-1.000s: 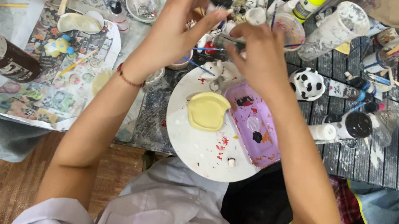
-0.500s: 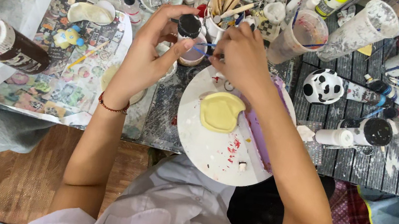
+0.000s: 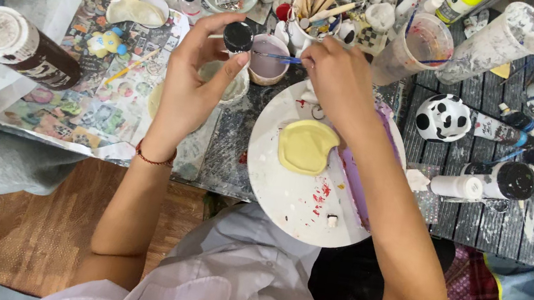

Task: The person paints small white ceramic figurines using a fine brush and various paint colors. They dip the brush into a palette, apply paint to the figurines, and occasionally clean the brush with a tissue.

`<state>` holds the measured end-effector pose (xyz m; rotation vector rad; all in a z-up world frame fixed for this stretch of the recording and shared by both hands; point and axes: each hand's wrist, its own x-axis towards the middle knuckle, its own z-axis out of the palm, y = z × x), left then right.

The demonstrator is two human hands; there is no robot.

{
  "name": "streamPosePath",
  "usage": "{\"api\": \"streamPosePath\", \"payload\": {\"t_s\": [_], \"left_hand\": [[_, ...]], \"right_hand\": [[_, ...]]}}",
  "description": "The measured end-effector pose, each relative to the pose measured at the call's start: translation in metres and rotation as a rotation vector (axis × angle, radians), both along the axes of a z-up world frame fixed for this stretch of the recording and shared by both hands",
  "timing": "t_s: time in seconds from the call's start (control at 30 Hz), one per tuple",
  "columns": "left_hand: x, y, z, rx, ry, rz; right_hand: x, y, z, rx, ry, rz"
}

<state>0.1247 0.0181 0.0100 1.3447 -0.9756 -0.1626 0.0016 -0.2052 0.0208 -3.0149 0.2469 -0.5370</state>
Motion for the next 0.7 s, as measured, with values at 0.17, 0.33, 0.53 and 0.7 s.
{"api": "streamPosePath", "payload": {"t_s": [0.17,0.33,0.53,0.7], "left_hand": [[0.0,0.01,-0.009,0.066,-0.04,0.089],[0.001,0.012,-0.023,0.068,0.069,0.108],[-0.002,0.012,-0.032,0.062,0.088,0.112],[-0.01,0.006,-0.027,0.091,0.101,0.066]], "right_hand": [[0.004,-0.002,0.001,-0.027,0.001,-0.017],[-0.004,-0.012,0.011,0.147,-0.039,0.008],[-0.014,-0.021,0.017,0.226,-0.044,0.02],[-0.008,-0.008,0.007,0.089,-0.016,0.005]]}}
